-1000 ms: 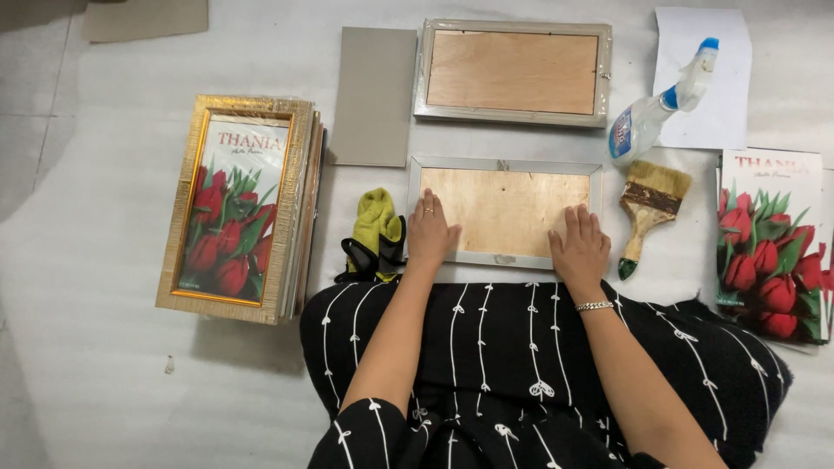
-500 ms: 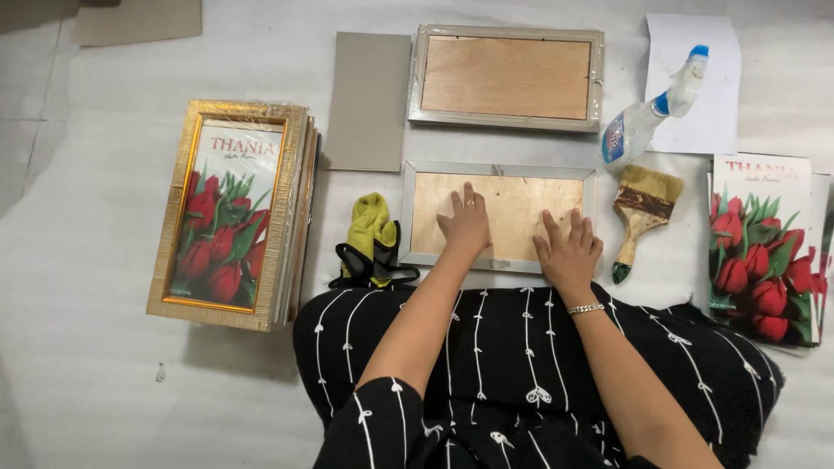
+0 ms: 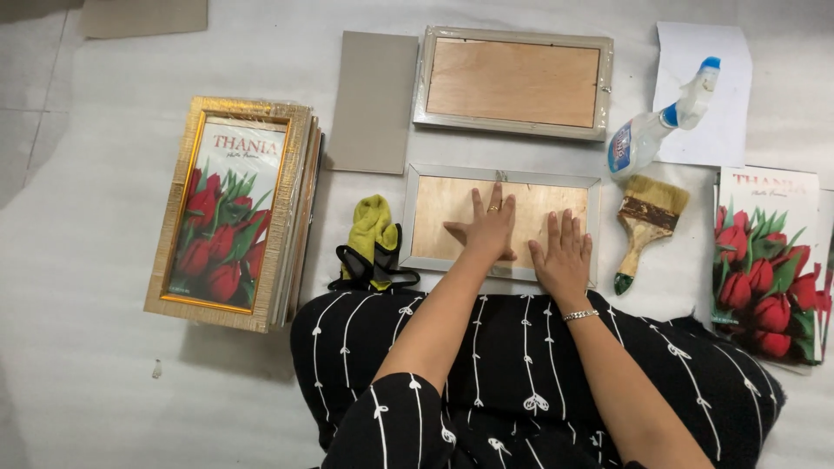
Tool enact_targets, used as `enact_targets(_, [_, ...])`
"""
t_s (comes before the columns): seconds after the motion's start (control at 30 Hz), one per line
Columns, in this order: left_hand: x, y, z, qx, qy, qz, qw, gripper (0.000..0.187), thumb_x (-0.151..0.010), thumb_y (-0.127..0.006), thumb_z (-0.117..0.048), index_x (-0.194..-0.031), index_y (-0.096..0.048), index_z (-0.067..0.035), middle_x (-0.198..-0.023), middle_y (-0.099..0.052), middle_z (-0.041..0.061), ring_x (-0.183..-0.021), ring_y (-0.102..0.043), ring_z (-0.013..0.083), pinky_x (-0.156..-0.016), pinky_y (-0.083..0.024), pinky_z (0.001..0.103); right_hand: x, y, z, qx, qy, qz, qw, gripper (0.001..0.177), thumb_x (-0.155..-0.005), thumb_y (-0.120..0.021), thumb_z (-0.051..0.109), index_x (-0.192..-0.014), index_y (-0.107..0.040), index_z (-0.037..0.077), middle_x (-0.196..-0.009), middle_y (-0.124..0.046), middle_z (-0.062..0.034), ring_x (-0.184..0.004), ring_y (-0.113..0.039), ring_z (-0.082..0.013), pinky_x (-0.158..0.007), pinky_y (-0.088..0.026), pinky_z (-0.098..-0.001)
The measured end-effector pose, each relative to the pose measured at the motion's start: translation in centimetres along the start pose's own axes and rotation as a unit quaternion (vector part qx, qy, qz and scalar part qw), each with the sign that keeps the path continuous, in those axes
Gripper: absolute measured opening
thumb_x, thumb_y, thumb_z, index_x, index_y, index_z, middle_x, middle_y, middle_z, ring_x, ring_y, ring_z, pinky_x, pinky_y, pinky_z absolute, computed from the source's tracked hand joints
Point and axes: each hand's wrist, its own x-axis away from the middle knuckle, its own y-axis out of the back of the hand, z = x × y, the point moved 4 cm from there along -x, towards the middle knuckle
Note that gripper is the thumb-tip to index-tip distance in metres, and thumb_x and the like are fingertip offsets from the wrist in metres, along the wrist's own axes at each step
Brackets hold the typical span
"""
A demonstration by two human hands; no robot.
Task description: Cleaning a picture frame and assembling it with a picture and backing board
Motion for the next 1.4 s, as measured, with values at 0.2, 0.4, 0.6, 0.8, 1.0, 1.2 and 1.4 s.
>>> enact_targets(0.2, [0.7, 1.1, -1.4, -0.039, 0.006, 0.026, 0.999, 0.127, -0.069, -0.095, -0.036, -0.163, -0.010, -0.030, -0.171, 0.013, 0.010, -0.152, 0.010, 0.0536, -0.087, -0.027, 0.095, -0.5, -0.6, -0.4, 0.028, -0.002, 0.010, 1.000, 0.077, -0.104, -0.023, 0.069, -0.166, -0.013, 0.026, -0.174, -0.005, -0.0081, -0.159, -0.006, -0.0284, -0.127, 0.003, -0.0502])
enact_targets(0.4, [-0.1, 0.4, -2.0, -0.049, 0.019, 0.031, 0.998, 0.132, -0.068, -0.097, -0.034, -0.164, -0.006, -0.031, -0.170, 0.014, 0.015, -0.150, 0.012, 0.0578, -0.090, -0.026, 0.093, -1.0, 0.3, -0.3, 0.018, 0.039, -0.134, 0.990, 0.067, -0.107, -0.037, 0.059, -0.160, -0.035, 0.018, -0.165, -0.030, -0.0141, -0.154, -0.023, -0.0352, -0.125, -0.014, -0.0529])
enact_targets(0.6, [0.4, 1.0, -2.2, -0.033, 0.013, 0.054, 0.998, 0.133, -0.067, -0.096, -0.031, -0.164, -0.004, -0.031, -0.171, 0.017, 0.002, -0.148, 0.016, 0.0592, -0.090, -0.022, 0.096, -1.6, 0.5, -0.1, 0.014, -0.004, -0.049, 0.999, 0.075, -0.106, -0.028, 0.060, -0.166, -0.019, 0.016, -0.173, -0.013, -0.0112, -0.158, -0.011, -0.0303, -0.126, -0.006, -0.0500])
enact_targets(0.8, [0.8, 1.2, -2.4, -0.042, 0.013, 0.052, 0.998, 0.135, -0.066, -0.097, -0.032, -0.164, -0.003, -0.030, -0.171, 0.017, 0.001, -0.148, 0.015, 0.0596, -0.090, -0.021, 0.097, -1.4, 0.4, 0.1, 0.025, 0.010, -0.077, 0.997, 0.074, -0.106, -0.032, 0.057, -0.165, -0.023, 0.014, -0.172, -0.016, -0.0120, -0.158, -0.015, -0.0309, -0.125, -0.008, -0.0522])
enact_targets(1.0, [1.5, -1.3, -0.4, -0.010, -0.055, -0.018, 0.998, 0.123, -0.066, -0.095, -0.038, -0.162, -0.020, -0.022, -0.173, 0.005, 0.009, -0.154, 0.001, 0.0499, -0.101, -0.016, 0.092, -1.7, -0.1, -0.5, 0.026, 0.013, -0.066, 0.997, 0.072, -0.107, -0.029, 0.057, -0.166, -0.019, 0.017, -0.173, -0.012, -0.0097, -0.158, -0.012, -0.0287, -0.125, -0.007, -0.0521])
enact_targets(1.2, [6.1, -1.3, 8.9, -0.014, -0.025, -0.203, 0.979, 0.090, -0.074, -0.090, -0.024, -0.153, -0.047, -0.011, -0.163, -0.026, 0.029, -0.145, -0.026, 0.0597, -0.107, -0.034, 0.076, -2.6, -0.9, -2.7, -0.042, 0.019, -0.036, 0.998, 0.065, -0.109, -0.031, 0.051, -0.165, -0.023, 0.020, -0.173, -0.014, -0.0076, -0.158, -0.014, -0.0287, -0.125, -0.008, -0.0539])
enact_targets(1.4, [3.4, -5.5, 21.9, 0.136, 0.148, -0.239, 0.950, 0.081, -0.079, -0.086, -0.031, -0.141, -0.047, 0.003, -0.132, -0.055, 0.026, -0.120, -0.059, 0.0457, -0.087, -0.058, 0.057, 0.5, 1.1, -3.6, -0.031, -0.015, -0.062, 0.998, 0.057, -0.108, -0.040, 0.041, -0.162, -0.033, 0.023, -0.170, -0.024, -0.0131, -0.156, -0.022, -0.0334, -0.124, -0.016, -0.0549])
